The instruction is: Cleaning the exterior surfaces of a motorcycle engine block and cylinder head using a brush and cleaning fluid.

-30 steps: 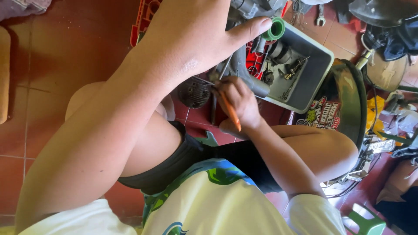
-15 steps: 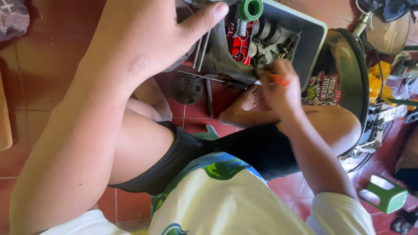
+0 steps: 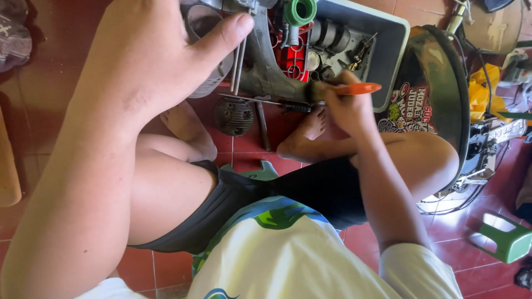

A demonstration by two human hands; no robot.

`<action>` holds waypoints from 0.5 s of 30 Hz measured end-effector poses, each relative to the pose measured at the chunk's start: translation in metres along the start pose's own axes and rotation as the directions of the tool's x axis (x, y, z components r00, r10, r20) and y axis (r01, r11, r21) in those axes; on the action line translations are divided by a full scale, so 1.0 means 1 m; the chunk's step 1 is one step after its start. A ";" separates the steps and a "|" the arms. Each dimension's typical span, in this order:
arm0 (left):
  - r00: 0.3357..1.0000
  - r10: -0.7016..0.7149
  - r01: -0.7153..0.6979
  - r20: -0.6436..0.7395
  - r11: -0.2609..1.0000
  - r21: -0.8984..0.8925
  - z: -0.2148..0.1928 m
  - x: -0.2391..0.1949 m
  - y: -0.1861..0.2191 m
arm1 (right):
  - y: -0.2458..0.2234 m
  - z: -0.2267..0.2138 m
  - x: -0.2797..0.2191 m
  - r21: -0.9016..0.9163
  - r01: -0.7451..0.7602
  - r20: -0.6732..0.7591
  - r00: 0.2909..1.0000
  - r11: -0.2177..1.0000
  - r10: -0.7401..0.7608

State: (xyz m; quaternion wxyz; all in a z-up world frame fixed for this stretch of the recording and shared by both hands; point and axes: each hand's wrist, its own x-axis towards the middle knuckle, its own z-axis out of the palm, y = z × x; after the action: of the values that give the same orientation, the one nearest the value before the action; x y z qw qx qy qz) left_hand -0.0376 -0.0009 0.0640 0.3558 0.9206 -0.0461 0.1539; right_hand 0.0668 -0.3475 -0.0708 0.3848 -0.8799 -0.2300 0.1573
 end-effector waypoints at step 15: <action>0.999 -0.031 0.033 0.040 0.999 -0.029 0.007 0.010 0.009 | -0.097 0.076 0.024 -0.155 0.283 -0.104 0.948 0.947 -0.300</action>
State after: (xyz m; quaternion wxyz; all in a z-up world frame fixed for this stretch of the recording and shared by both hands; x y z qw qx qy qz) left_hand -0.0279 -0.0117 0.0680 0.3710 0.9187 -0.0407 0.1293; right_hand 0.0251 -0.2303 -0.0501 0.3557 -0.8689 -0.3433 0.0261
